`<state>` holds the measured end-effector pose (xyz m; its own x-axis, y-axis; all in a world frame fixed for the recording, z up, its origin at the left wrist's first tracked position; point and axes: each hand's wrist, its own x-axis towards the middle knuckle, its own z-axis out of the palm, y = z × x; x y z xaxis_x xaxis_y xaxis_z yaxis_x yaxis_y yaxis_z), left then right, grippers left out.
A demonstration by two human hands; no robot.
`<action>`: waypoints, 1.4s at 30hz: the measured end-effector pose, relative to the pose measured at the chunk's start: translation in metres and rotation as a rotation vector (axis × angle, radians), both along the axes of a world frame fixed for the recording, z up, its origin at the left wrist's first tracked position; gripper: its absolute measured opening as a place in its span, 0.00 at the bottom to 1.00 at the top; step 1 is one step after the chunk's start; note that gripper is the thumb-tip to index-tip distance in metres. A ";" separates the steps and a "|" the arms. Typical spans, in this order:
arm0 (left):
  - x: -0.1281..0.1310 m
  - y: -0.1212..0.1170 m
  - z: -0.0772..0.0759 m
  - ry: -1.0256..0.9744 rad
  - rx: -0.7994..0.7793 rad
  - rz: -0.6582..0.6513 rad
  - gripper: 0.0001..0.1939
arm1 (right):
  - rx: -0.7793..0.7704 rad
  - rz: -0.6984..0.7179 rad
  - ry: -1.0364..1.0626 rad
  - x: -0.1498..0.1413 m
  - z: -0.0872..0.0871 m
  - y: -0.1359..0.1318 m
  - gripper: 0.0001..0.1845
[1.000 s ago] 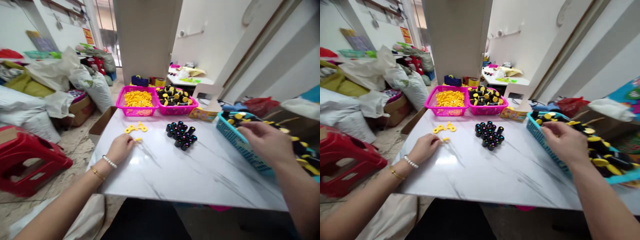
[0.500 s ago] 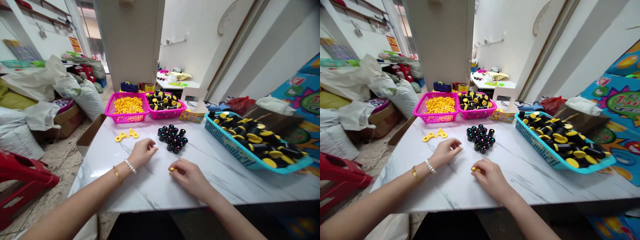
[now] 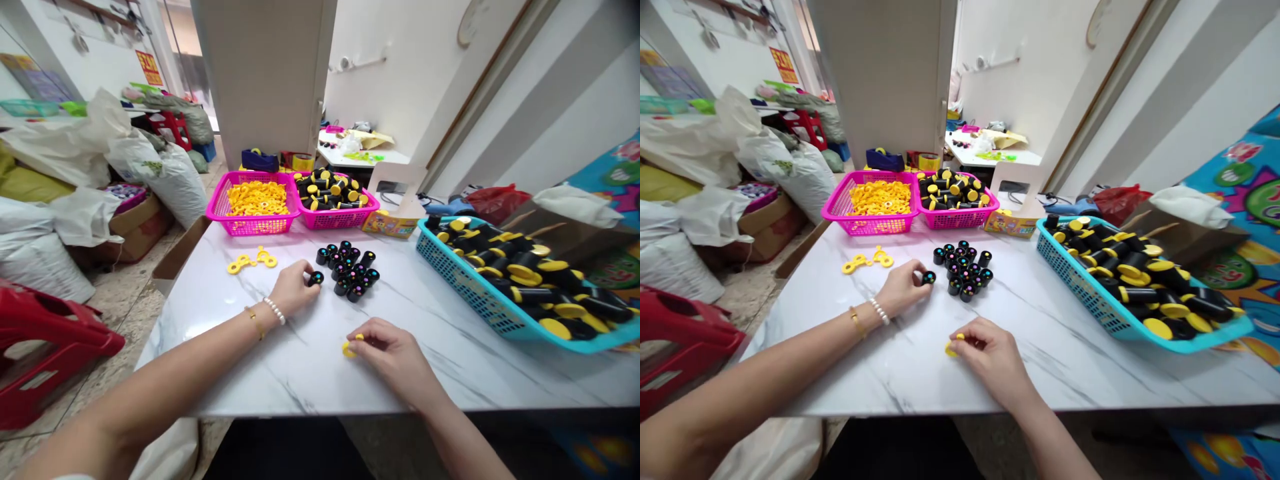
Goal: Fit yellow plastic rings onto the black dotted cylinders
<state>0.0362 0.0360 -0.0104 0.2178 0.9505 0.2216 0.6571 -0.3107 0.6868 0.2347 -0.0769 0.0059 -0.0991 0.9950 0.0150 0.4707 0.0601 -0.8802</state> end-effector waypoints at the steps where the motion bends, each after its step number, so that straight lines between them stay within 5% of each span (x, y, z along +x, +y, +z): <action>1: -0.009 -0.013 0.001 -0.006 -0.058 -0.010 0.11 | -0.060 -0.007 0.037 0.001 0.000 0.002 0.07; 5: -0.041 -0.067 0.005 -0.041 -0.238 -0.037 0.17 | -0.303 0.015 0.234 -0.005 0.003 0.014 0.14; 9: -0.050 -0.093 0.004 -0.040 -0.142 -0.117 0.15 | -0.361 0.122 0.353 -0.033 0.006 0.030 0.14; 14: -0.048 -0.091 0.000 -0.045 -0.089 -0.171 0.12 | -0.361 0.186 0.328 -0.066 0.003 0.047 0.16; 27: -0.051 -0.092 0.002 -0.053 -0.154 -0.196 0.09 | -0.306 0.137 0.282 -0.074 -0.002 0.041 0.18; 34: -0.054 -0.086 0.008 -0.248 -0.398 -0.215 0.22 | -0.283 0.169 0.248 -0.074 -0.004 0.038 0.17; 38: -0.052 -0.084 0.004 -0.318 -0.530 -0.213 0.21 | -0.216 0.161 0.277 -0.074 -0.010 0.037 0.15; 42: -0.047 -0.094 0.001 -0.234 -0.334 -0.145 0.18 | -0.185 0.159 0.335 -0.074 -0.013 0.033 0.14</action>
